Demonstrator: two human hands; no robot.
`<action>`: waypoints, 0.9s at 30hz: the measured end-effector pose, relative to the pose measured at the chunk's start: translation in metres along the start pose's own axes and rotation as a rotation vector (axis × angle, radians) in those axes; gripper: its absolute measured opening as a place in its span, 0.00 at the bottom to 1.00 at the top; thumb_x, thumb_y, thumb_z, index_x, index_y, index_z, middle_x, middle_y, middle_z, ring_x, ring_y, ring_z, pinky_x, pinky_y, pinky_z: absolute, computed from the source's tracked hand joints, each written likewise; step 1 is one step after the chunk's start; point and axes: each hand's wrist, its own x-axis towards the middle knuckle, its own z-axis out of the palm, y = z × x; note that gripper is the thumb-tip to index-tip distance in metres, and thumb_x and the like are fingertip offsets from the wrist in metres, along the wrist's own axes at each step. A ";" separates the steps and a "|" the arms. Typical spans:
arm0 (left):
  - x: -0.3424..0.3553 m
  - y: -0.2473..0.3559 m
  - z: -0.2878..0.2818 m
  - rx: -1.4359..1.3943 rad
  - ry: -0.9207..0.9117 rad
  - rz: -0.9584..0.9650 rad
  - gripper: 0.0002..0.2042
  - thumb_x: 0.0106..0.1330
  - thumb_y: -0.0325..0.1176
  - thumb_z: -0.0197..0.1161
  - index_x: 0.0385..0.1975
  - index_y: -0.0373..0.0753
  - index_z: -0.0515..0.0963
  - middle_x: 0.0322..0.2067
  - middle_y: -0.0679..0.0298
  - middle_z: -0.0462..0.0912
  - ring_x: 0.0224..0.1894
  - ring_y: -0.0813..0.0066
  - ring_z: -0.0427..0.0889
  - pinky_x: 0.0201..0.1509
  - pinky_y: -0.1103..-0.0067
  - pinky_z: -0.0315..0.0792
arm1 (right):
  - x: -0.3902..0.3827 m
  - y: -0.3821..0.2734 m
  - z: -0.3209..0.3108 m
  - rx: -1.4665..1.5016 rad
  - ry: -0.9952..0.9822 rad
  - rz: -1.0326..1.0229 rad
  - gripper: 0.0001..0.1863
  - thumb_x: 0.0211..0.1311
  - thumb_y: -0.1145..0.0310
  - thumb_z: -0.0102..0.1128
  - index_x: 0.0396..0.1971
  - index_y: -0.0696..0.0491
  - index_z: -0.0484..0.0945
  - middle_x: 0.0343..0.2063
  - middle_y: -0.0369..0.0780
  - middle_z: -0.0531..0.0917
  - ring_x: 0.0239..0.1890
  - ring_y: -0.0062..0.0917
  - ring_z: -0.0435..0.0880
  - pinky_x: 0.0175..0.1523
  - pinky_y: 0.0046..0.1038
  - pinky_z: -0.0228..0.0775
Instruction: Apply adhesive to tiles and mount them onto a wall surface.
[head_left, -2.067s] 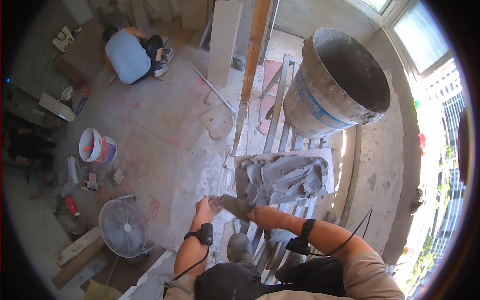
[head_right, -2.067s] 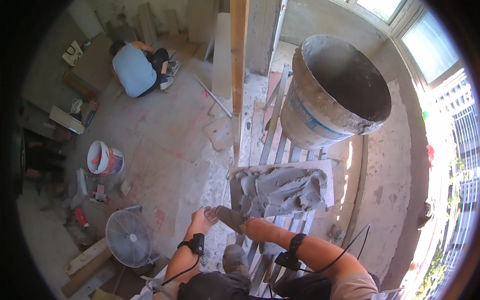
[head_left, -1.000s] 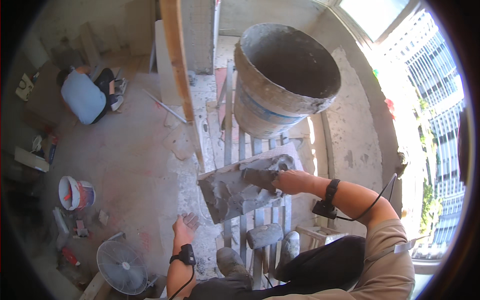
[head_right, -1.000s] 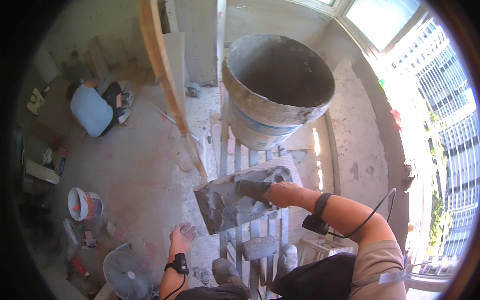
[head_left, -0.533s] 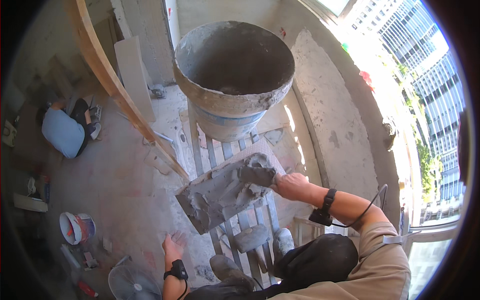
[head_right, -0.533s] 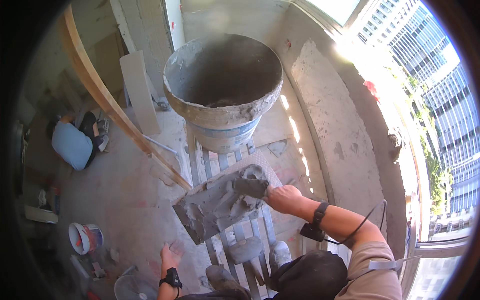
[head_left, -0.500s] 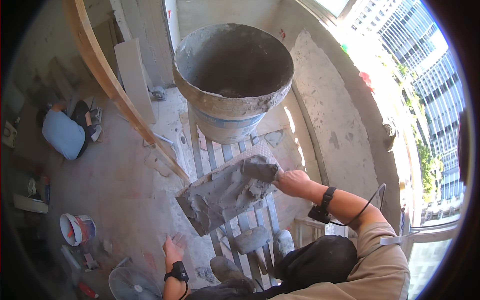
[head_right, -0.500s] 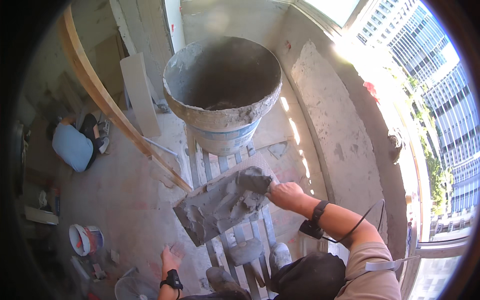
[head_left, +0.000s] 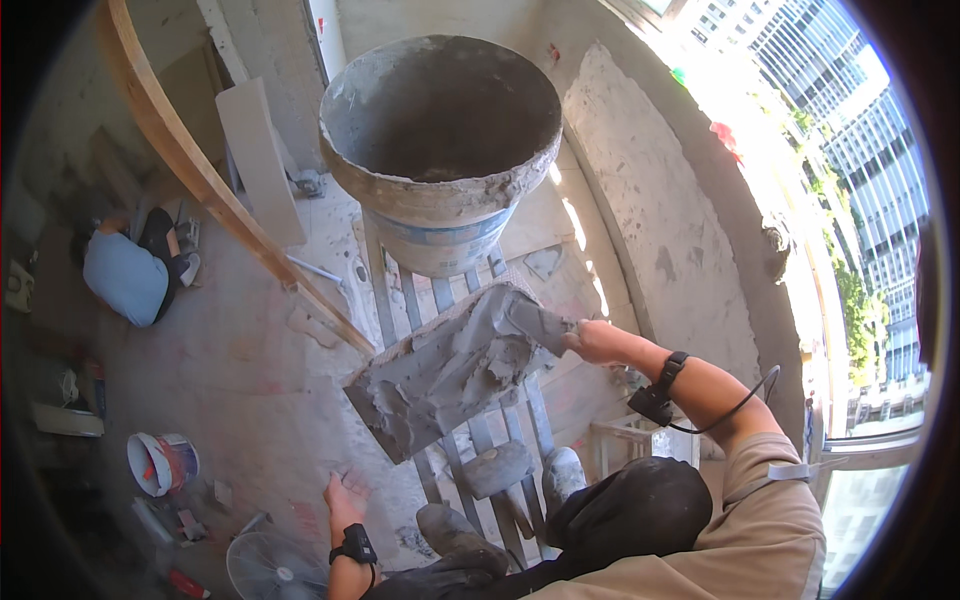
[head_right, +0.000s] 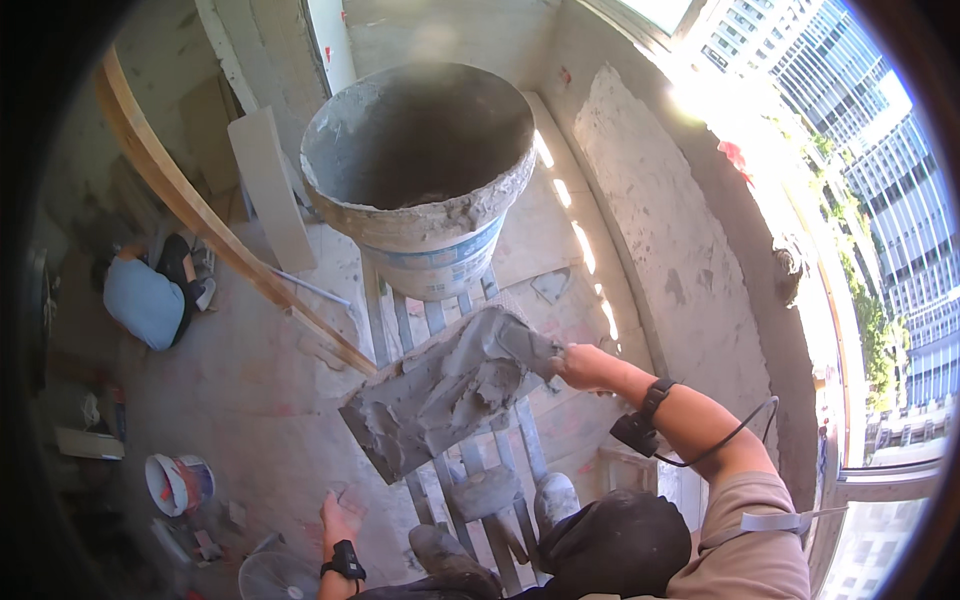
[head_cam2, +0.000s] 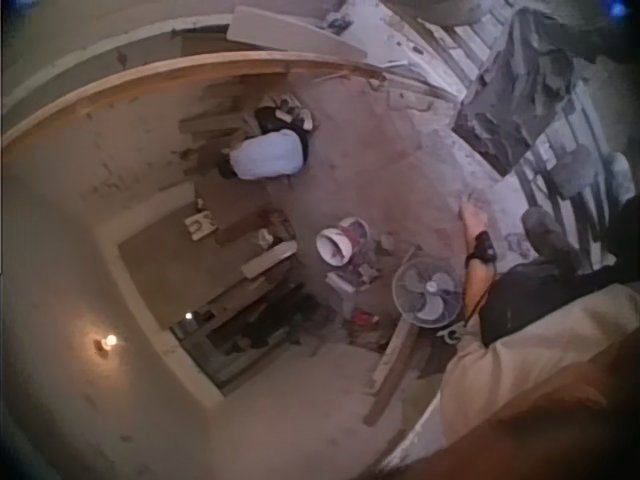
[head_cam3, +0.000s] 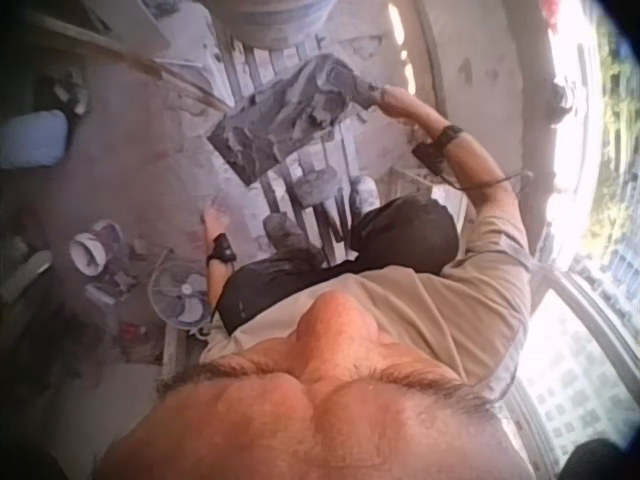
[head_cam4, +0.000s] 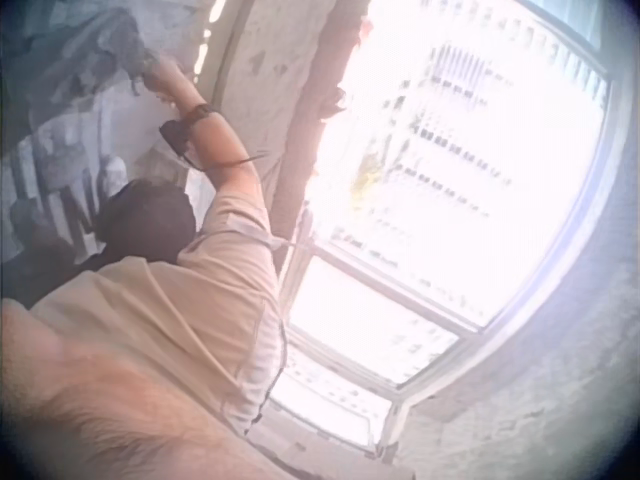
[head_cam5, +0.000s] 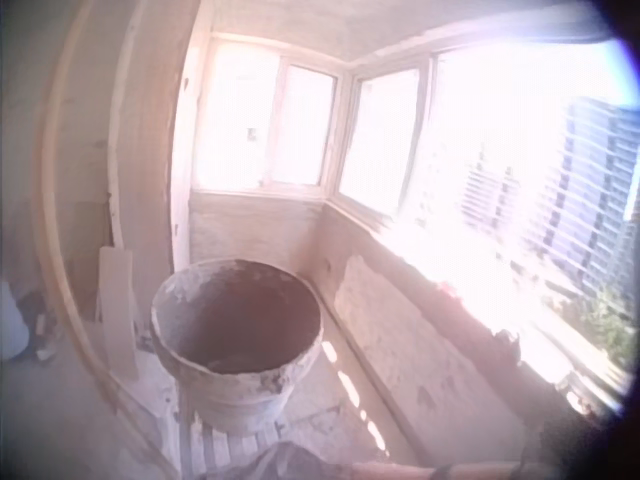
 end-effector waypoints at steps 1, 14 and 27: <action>0.001 0.001 -0.006 0.006 0.005 0.004 0.27 0.73 0.53 0.36 0.62 0.37 0.60 0.62 0.55 0.66 0.65 0.52 0.61 0.65 0.51 0.56 | -0.012 -0.012 -0.009 0.112 -0.240 0.084 0.26 0.67 0.52 0.43 0.34 0.64 0.76 0.28 0.57 0.81 0.35 0.48 0.83 0.42 0.43 0.74; -0.023 0.004 0.017 0.043 0.020 0.019 0.26 0.74 0.50 0.35 0.60 0.35 0.61 0.61 0.52 0.68 0.61 0.48 0.67 0.64 0.52 0.58 | -0.064 0.092 0.155 0.211 0.234 -0.138 0.09 0.66 0.64 0.48 0.35 0.54 0.70 0.27 0.56 0.71 0.24 0.54 0.76 0.30 0.49 0.68; -0.034 0.009 0.048 0.225 -0.091 0.049 0.28 0.74 0.51 0.39 0.64 0.36 0.57 0.59 0.50 0.68 0.58 0.50 0.71 0.61 0.56 0.63 | -0.062 0.055 0.148 0.492 -0.014 -0.182 0.16 0.67 0.57 0.48 0.33 0.57 0.71 0.24 0.54 0.77 0.30 0.52 0.79 0.35 0.47 0.71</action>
